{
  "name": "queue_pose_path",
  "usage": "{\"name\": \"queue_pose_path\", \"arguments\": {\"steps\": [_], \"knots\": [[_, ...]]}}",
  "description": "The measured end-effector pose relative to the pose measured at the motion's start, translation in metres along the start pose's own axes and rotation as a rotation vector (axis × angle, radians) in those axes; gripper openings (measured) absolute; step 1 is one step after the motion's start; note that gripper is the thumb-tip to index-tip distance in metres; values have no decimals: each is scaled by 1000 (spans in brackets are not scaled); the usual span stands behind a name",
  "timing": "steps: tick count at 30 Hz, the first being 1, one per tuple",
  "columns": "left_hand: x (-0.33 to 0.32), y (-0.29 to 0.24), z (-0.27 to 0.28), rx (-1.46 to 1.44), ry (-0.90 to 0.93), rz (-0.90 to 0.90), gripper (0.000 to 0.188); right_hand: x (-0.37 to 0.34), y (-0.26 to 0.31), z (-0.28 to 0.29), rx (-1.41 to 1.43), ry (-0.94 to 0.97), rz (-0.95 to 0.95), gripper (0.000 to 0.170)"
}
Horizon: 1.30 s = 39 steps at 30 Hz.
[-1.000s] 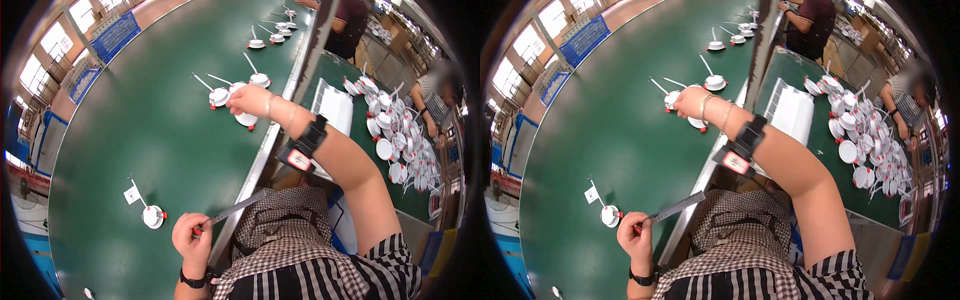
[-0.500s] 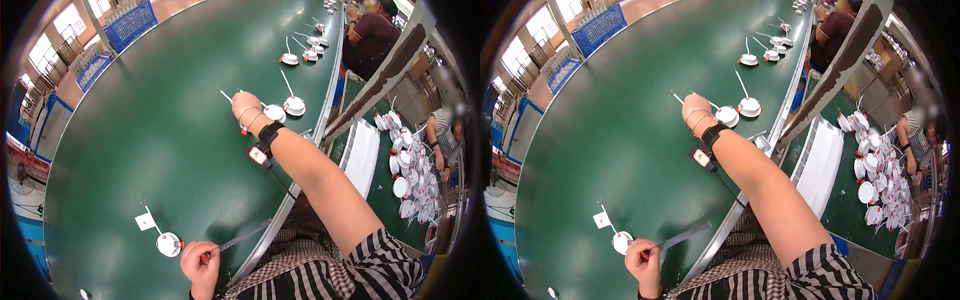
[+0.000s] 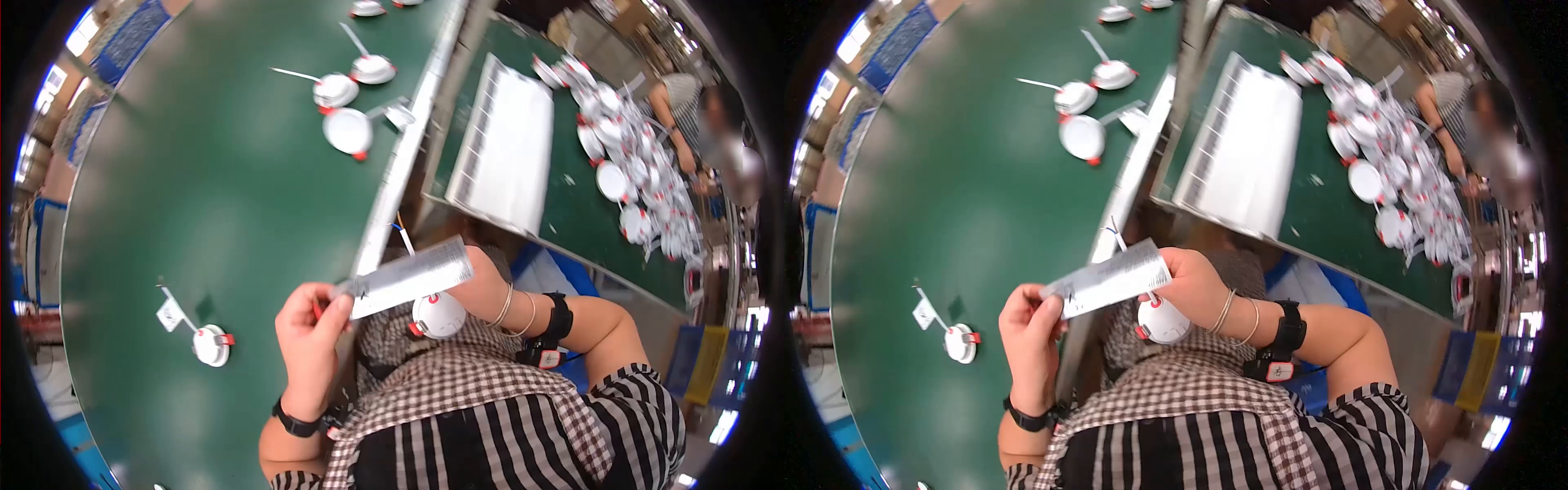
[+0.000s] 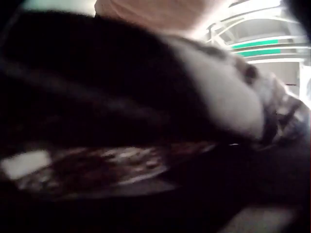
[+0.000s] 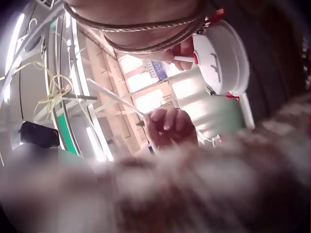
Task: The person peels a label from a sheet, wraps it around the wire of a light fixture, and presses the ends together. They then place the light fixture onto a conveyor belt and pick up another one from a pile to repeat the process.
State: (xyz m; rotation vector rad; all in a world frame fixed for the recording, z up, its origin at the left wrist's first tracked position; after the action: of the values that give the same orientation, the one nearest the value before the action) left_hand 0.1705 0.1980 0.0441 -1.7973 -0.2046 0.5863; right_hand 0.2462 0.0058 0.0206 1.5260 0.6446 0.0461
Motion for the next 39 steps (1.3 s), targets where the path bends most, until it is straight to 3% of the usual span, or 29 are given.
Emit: {"name": "queue_pose_path", "arguments": {"steps": [4, 8, 13, 27, 28, 32, 39], "knots": [[-16, 75, -47, 3, 178, 241, 6, -52, -54, 45, 89, -204, -49, 15], [-34, 105, -78, 57, 212, 306, 8, -75, -77, 63, 162, -296, -19, 16], [-40, 101, -91, 127, 167, 193, 9, -85, -84, 66, 355, -310, -87, 21], [-33, 76, -86, 339, 154, -55, 9, -84, -85, 56, 364, -107, -173, 26], [-32, 75, -86, 349, 154, -78, 8, -81, -78, 55, 371, -143, -94, 27], [-31, 76, -84, 350, 163, -34, 8, -76, -83, 56, 373, -203, 4, 29], [-28, 79, -82, 336, 157, -26, 8, -77, -80, 54, 431, -232, -101, 28]]}}
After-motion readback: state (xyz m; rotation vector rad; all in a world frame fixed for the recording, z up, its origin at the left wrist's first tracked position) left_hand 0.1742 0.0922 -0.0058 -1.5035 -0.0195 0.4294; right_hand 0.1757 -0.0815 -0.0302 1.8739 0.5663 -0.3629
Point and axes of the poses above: each hand's wrist, its own x-axis towards the middle knuckle, its own z-axis out of the back of the hand, y = z × x, the point moved 6 cm from there along x, towards the middle knuckle, and after that the axes turned 8 degrees about -y, right-handed, at the moved point
